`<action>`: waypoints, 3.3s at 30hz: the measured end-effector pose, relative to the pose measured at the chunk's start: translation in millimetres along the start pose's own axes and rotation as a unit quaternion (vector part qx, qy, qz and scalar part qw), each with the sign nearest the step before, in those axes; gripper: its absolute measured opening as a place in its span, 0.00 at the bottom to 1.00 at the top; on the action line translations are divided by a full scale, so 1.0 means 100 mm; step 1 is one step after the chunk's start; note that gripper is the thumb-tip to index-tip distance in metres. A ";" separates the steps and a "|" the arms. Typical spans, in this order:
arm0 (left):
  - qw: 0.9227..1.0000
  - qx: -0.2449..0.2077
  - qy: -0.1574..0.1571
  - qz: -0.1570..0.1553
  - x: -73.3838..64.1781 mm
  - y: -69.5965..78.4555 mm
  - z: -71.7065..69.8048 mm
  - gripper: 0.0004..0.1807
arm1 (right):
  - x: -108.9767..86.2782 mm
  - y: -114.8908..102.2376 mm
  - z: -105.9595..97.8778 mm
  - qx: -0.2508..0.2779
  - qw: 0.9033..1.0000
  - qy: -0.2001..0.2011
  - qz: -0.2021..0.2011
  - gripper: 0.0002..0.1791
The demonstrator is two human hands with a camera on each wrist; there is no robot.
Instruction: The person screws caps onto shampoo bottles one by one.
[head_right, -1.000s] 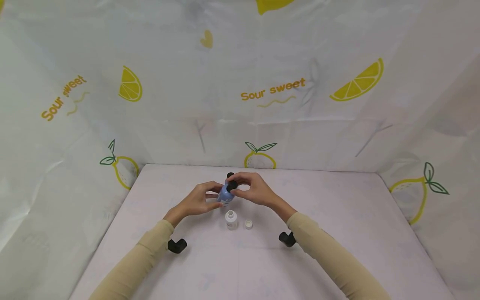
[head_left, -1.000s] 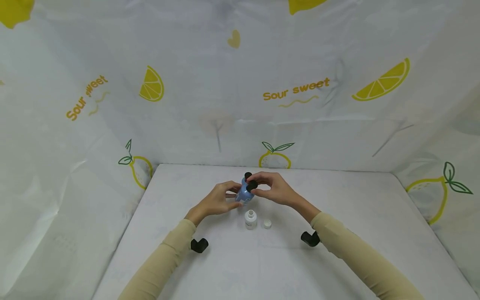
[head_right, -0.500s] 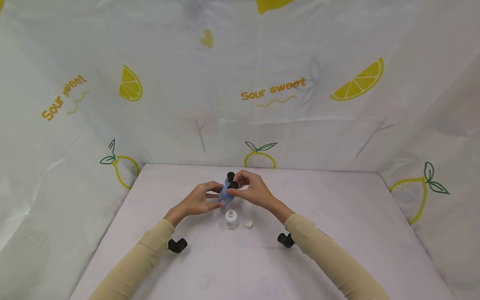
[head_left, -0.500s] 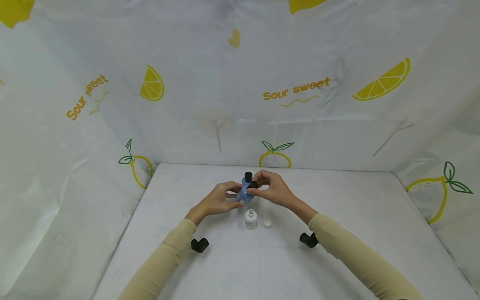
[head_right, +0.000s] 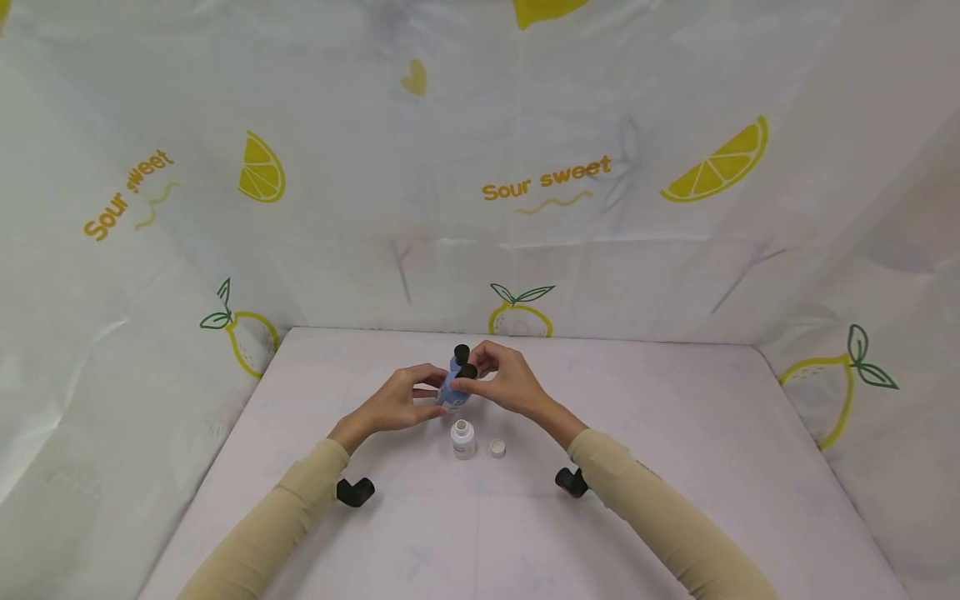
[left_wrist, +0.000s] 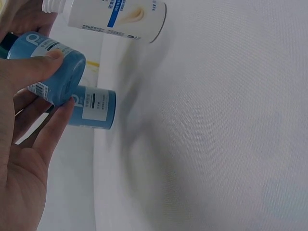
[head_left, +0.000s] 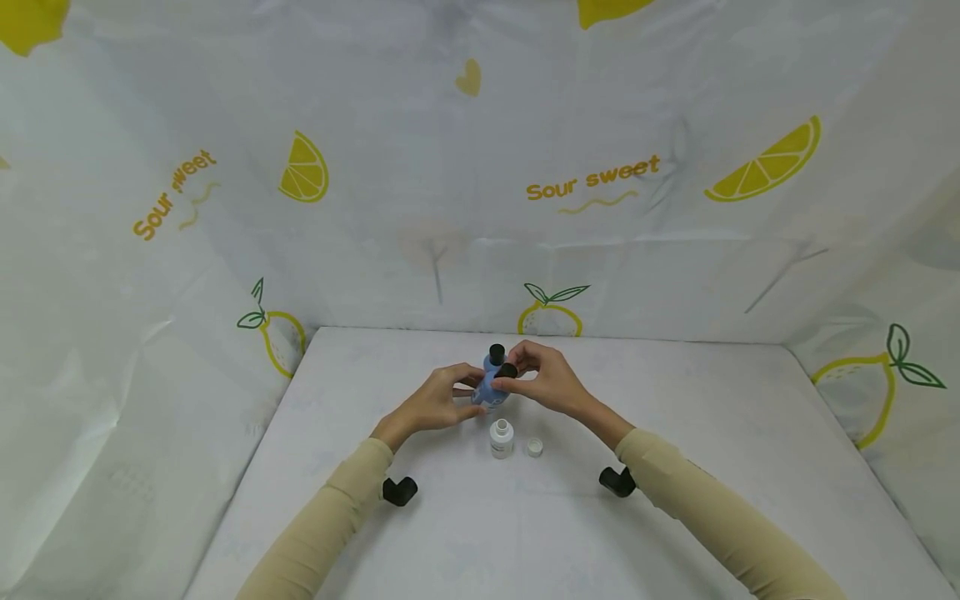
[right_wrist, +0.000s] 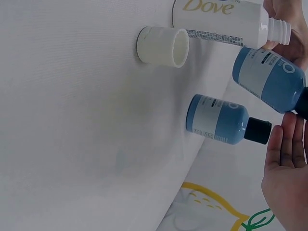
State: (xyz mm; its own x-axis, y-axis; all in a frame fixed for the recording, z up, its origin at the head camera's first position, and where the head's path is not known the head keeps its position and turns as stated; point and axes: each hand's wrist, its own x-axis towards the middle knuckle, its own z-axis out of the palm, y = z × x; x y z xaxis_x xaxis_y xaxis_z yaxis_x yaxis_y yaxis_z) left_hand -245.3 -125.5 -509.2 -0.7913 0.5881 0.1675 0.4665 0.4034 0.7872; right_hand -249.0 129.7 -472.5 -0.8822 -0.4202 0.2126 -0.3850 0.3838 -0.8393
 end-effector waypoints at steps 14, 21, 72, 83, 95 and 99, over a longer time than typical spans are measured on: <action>1.000 -0.003 0.003 -0.007 -0.03 0.00 -0.01 0.29 | 0.03 0.05 -0.13 0.036 0.989 -0.114 -0.091 0.27; 1.000 -0.003 0.001 -0.006 -0.02 0.00 -0.01 0.29 | 0.04 0.04 -0.17 0.054 0.986 -0.132 -0.091 0.25; 1.000 0.003 0.009 -0.003 -0.05 -0.02 0.00 0.29 | 0.02 0.02 -0.03 -0.021 0.999 -0.029 -0.029 0.24; 1.000 -0.005 0.007 0.001 -0.07 -0.02 -0.02 0.29 | 0.05 0.00 -0.16 0.021 0.989 -0.124 -0.084 0.23; 1.000 0.005 0.005 -0.003 -0.08 -0.05 -0.02 0.29 | 0.05 0.03 -0.18 0.029 0.987 -0.132 -0.090 0.22; 1.000 0.007 0.003 -0.004 -0.08 -0.06 -0.02 0.29 | 0.05 0.05 -0.18 0.024 0.987 -0.128 -0.094 0.22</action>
State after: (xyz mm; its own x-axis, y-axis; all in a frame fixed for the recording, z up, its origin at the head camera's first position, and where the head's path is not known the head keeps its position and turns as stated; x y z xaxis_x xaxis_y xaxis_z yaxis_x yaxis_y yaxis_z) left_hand -243.0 -133.8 -513.5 -0.7976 0.5801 0.1652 0.4655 0.4178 0.7802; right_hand -260.5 144.5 -466.9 -0.6966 -0.6768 0.2380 -0.5164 0.2427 -0.8212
